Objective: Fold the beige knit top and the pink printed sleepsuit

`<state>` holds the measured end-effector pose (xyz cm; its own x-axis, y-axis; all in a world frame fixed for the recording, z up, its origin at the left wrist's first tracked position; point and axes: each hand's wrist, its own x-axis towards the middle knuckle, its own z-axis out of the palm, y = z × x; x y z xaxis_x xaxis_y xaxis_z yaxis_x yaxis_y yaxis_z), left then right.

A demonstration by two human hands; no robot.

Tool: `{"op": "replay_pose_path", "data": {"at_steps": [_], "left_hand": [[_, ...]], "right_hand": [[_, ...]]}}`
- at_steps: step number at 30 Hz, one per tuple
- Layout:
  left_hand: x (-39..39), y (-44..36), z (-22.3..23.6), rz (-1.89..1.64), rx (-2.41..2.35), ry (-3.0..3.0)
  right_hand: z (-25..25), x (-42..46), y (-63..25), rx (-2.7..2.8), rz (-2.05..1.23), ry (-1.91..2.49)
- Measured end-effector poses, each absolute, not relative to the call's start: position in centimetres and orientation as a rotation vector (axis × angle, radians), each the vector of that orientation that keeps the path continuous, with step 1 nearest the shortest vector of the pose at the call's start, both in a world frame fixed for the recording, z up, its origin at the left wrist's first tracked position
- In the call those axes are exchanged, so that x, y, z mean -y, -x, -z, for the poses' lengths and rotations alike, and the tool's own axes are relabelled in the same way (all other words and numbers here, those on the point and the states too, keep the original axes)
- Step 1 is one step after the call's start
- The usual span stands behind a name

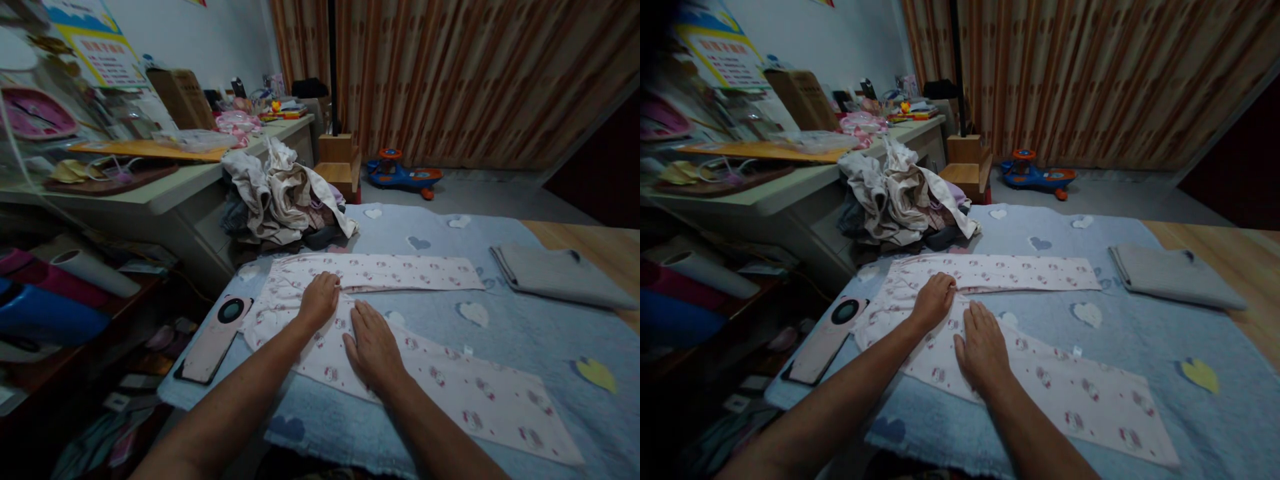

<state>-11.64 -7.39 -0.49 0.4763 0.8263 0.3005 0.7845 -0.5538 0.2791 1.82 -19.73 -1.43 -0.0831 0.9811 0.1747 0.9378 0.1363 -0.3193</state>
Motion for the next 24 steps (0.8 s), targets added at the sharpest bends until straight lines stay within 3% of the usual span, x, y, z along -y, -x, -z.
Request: {"op": "replay_pose_path", "data": {"at_steps": [9,24], "left_hand": [[7.8,11.7,0.5,-0.328,-1.292,-2.849],[10.0,13.8,1.1,-0.337,-1.241,-2.807]], "right_hand": [[1.5,19.7,-2.2,2.244,-0.237,1.738],[2.7,23.4,-8.2,2.21,-0.023,1.869]]}}
